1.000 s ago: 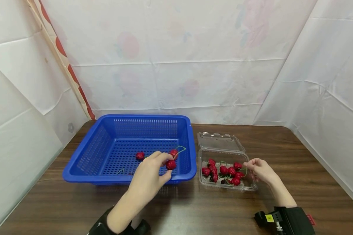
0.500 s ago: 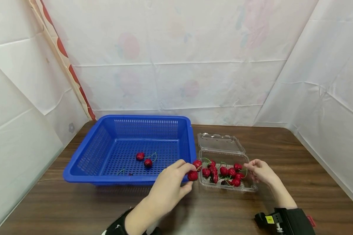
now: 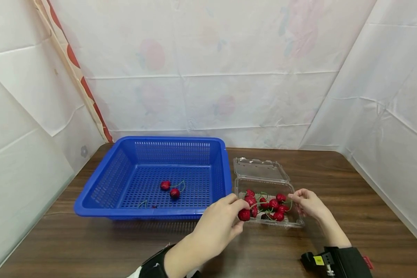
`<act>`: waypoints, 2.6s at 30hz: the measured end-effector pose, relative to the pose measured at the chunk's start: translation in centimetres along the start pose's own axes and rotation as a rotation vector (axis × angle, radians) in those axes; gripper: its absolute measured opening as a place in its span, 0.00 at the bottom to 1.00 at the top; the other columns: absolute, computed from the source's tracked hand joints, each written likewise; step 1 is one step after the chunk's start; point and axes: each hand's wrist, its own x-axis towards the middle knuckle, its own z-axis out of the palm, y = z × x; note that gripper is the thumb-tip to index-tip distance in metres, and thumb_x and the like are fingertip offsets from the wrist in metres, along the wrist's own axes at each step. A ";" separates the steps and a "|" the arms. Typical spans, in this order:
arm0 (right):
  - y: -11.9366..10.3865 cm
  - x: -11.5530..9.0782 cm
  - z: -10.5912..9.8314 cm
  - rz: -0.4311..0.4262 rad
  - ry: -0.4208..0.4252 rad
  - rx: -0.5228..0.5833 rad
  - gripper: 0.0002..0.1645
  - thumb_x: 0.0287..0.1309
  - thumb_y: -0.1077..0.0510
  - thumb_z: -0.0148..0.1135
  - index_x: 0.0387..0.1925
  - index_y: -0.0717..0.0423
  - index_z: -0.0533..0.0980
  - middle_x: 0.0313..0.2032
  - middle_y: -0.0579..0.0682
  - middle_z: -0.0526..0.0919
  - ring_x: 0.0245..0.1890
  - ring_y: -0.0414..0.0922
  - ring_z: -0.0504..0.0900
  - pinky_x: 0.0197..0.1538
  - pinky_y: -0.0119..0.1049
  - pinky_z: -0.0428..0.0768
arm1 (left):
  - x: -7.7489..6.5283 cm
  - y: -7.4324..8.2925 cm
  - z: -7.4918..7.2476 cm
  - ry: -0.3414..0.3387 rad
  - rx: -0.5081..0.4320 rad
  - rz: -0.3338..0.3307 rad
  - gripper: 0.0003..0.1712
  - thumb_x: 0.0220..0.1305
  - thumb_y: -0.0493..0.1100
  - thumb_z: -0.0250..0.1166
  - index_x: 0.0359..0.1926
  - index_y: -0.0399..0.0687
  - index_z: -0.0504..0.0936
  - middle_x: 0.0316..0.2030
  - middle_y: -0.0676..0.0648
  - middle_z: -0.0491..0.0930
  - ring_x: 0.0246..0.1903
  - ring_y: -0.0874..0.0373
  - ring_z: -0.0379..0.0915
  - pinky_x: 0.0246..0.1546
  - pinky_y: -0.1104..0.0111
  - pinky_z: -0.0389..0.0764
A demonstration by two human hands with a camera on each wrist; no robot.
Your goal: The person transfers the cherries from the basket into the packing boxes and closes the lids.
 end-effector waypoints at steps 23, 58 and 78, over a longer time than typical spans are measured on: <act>-0.1 -0.1 0.0 -0.008 -0.013 -0.002 0.14 0.62 0.56 0.48 0.33 0.66 0.62 0.14 0.46 0.65 0.11 0.37 0.63 0.16 0.31 0.66 | 2.5 0.3 4.5 -0.104 0.157 -0.002 0.14 0.43 0.35 0.68 0.35 0.49 0.80 0.27 0.53 0.73 0.26 0.63 0.71 0.23 0.77 0.70; 0.2 0.1 0.0 -0.029 -0.024 -0.011 0.14 0.63 0.56 0.47 0.33 0.66 0.62 0.14 0.45 0.65 0.11 0.37 0.63 0.16 0.31 0.66 | 5.4 0.1 7.8 -0.197 0.337 -0.075 0.07 0.46 0.35 0.67 0.28 0.51 0.81 0.27 0.50 0.75 0.24 0.60 0.72 0.21 0.72 0.74; 0.2 0.0 0.0 -0.023 -0.008 -0.013 0.13 0.62 0.57 0.48 0.32 0.66 0.62 0.14 0.46 0.65 0.11 0.37 0.63 0.16 0.31 0.67 | 6.2 -0.4 8.5 -0.264 0.358 -0.084 0.05 0.49 0.36 0.65 0.23 0.51 0.81 0.27 0.50 0.78 0.24 0.60 0.73 0.21 0.71 0.74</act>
